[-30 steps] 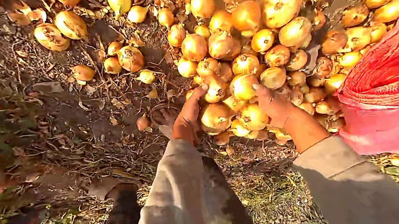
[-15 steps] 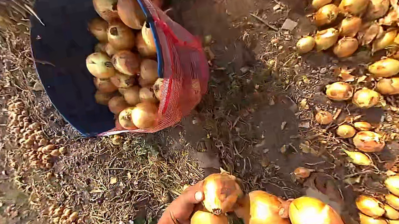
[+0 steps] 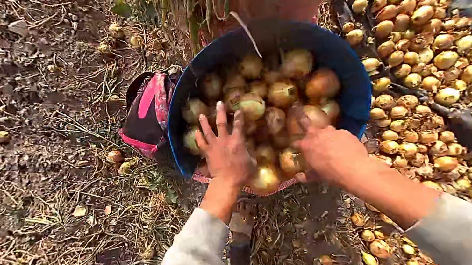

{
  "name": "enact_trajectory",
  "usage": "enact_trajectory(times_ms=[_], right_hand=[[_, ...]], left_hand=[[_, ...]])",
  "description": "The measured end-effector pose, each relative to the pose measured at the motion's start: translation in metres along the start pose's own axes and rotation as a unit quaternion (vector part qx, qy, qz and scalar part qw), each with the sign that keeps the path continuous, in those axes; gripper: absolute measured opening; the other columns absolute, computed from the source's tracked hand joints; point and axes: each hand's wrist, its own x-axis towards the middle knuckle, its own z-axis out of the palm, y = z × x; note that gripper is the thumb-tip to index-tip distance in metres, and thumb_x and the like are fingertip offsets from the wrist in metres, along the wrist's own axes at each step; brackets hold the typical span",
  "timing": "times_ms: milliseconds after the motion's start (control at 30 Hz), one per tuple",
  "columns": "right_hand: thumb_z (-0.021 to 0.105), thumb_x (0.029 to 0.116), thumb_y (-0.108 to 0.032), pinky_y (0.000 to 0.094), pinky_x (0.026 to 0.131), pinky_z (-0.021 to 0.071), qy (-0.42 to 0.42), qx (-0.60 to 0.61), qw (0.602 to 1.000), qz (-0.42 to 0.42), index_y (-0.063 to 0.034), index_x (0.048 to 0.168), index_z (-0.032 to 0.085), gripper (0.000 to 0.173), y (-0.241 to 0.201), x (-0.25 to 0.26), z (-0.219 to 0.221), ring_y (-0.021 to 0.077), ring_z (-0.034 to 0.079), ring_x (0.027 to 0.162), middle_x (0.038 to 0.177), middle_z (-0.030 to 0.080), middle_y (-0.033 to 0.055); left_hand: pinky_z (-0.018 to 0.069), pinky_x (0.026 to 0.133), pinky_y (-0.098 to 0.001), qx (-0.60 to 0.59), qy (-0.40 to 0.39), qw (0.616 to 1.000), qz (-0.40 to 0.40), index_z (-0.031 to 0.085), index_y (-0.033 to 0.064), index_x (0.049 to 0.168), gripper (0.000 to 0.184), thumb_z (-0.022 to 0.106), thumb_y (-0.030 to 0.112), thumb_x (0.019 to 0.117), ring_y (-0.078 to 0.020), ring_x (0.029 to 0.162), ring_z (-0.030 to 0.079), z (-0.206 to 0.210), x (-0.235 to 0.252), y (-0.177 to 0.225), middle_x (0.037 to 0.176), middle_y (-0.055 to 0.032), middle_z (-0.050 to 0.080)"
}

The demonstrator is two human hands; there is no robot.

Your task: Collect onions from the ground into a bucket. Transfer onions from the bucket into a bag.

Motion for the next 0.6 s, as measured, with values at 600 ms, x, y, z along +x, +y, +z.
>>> enact_trajectory(times_ms=[600], right_hand=[[0.088,0.0641,-0.06,0.0622,0.089,0.0544,0.179,0.365,0.91,0.086,-0.019,0.118,0.075,0.069,-0.055,0.04,0.01,0.036,0.063,0.118,0.146,0.054,0.0161]], left_hand=[[0.0572,0.074,-0.0618,-0.076,-0.102,0.979,-0.161,0.056,0.0318,0.143,0.058,0.068,0.036,0.0863,-0.0418,0.101,0.069,-0.022,0.14,0.012,0.151,-0.0221,0.046]])
